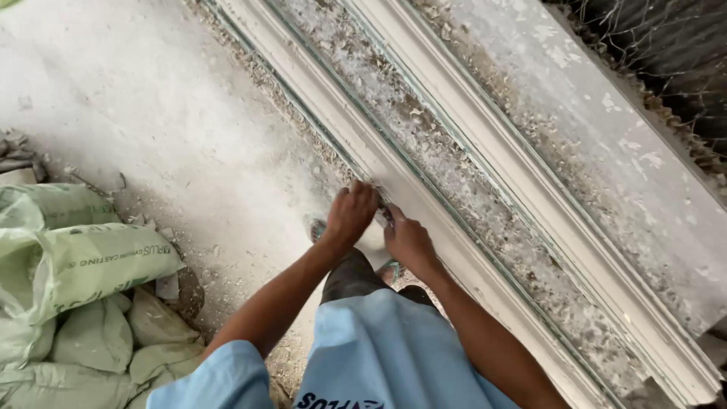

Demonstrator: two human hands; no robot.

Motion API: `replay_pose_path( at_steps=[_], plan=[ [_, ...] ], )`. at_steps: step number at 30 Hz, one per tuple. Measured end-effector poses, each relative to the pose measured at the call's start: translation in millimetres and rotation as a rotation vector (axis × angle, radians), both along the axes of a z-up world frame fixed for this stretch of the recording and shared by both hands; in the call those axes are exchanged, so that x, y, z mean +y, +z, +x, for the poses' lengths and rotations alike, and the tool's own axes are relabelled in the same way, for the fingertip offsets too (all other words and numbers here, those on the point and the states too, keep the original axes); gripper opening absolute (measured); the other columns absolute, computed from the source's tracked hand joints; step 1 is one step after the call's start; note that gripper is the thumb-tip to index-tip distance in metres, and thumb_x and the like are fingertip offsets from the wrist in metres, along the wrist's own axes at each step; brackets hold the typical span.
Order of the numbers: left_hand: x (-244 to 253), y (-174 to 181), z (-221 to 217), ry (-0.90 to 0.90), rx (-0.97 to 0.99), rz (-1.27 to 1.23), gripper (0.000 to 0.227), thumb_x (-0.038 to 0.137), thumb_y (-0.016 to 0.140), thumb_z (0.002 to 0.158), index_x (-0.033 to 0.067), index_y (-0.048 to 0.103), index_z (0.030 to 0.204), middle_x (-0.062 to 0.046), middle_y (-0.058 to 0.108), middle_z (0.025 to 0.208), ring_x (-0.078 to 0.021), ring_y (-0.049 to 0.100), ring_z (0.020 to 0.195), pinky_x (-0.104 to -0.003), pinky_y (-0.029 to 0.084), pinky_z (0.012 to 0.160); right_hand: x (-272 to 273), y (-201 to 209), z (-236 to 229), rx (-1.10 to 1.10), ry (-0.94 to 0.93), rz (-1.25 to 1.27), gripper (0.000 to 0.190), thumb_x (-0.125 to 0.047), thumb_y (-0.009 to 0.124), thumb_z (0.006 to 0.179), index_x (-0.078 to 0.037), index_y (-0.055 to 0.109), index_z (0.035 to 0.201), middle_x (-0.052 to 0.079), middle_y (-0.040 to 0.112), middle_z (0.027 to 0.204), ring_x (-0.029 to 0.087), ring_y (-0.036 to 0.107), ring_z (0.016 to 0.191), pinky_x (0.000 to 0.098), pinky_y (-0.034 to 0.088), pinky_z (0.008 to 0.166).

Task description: Scraping excess material from decorative gypsum mouldings using a scraper tool.

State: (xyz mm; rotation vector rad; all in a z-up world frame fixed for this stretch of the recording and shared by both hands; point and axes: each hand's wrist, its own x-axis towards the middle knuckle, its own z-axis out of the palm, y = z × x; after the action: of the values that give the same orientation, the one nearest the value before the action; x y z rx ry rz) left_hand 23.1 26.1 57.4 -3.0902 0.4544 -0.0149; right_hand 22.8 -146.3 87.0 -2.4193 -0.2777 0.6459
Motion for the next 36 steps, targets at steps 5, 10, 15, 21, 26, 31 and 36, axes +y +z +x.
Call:
replay_pose_path(
  at_steps=[5,10,15,21,26,31,36],
  plan=[
    [-16.3,-82.1,-8.8,-0.071,-0.102,0.096,0.03,0.019,0.064,0.087,0.0023,0.068,0.111,-0.015,0.07,0.111,-0.0306,0.06,0.11,-0.038,0.055,0.073,-18.7,-17.6,-4.6,0.014,0.012,0.0,0.054,-0.017,0.058,0.088,-0.01,0.054,0.142,0.029,0.071,0.097,0.049,0.068,0.091,0.0588,0.053,0.081],
    [6.2,-24.2,11.1,0.041,-0.11,0.004,0.037,0.018,0.065,0.088,0.0033,0.066,0.122,-0.011,0.07,0.116,-0.027,0.06,0.114,-0.04,0.056,0.079,5.4,8.9,14.9,-0.023,0.001,0.05,0.048,-0.018,0.055,0.094,-0.009,0.055,0.141,0.028,0.072,0.098,0.047,0.07,0.091,0.0559,0.055,0.083],
    [17.8,-12.4,23.7,-0.013,0.008,0.119,0.035,0.015,0.067,0.084,0.0061,0.065,0.118,-0.01,0.069,0.116,-0.0269,0.059,0.114,-0.037,0.056,0.075,-19.0,-24.5,-5.7,-0.011,0.018,0.042,0.056,-0.016,0.058,0.087,-0.011,0.053,0.142,0.028,0.071,0.097,0.048,0.069,0.089,0.0576,0.053,0.081],
    [-0.8,-32.8,-1.6,0.017,-0.171,0.059,0.026,0.017,0.068,0.081,0.0059,0.067,0.105,-0.01,0.068,0.109,-0.0261,0.059,0.107,-0.037,0.054,0.071,-1.2,-12.0,9.6,0.008,0.026,-0.019,0.052,-0.02,0.059,0.09,-0.011,0.055,0.141,0.028,0.072,0.095,0.048,0.069,0.088,0.057,0.054,0.081],
    [17.7,-54.7,12.6,0.005,-0.19,0.16,0.019,0.017,0.066,0.085,0.0084,0.068,0.103,-0.009,0.067,0.103,-0.0268,0.06,0.106,-0.036,0.051,0.065,0.5,-17.4,8.3,0.001,0.005,0.024,0.053,-0.019,0.058,0.089,-0.01,0.053,0.141,0.028,0.072,0.094,0.048,0.07,0.086,0.0562,0.055,0.078],
    [18.8,-21.3,14.2,0.084,-0.055,0.027,0.014,0.017,0.064,0.092,0.0098,0.069,0.104,-0.008,0.067,0.105,-0.0265,0.059,0.109,-0.039,0.052,0.075,21.2,-9.7,17.1,-0.082,-0.004,0.082,0.048,-0.02,0.058,0.092,-0.009,0.056,0.139,0.028,0.073,0.095,0.049,0.068,0.089,0.0578,0.053,0.081],
    [-19.0,-42.8,-10.3,-0.07,-0.232,0.011,0.018,0.02,0.065,0.084,0.0093,0.07,0.098,-0.009,0.069,0.105,-0.0259,0.061,0.107,-0.037,0.051,0.071,-26.4,-22.2,-2.6,0.066,0.036,-0.023,0.054,-0.018,0.057,0.089,-0.012,0.052,0.142,0.027,0.073,0.094,0.047,0.07,0.086,0.0575,0.054,0.081]
  ],
)
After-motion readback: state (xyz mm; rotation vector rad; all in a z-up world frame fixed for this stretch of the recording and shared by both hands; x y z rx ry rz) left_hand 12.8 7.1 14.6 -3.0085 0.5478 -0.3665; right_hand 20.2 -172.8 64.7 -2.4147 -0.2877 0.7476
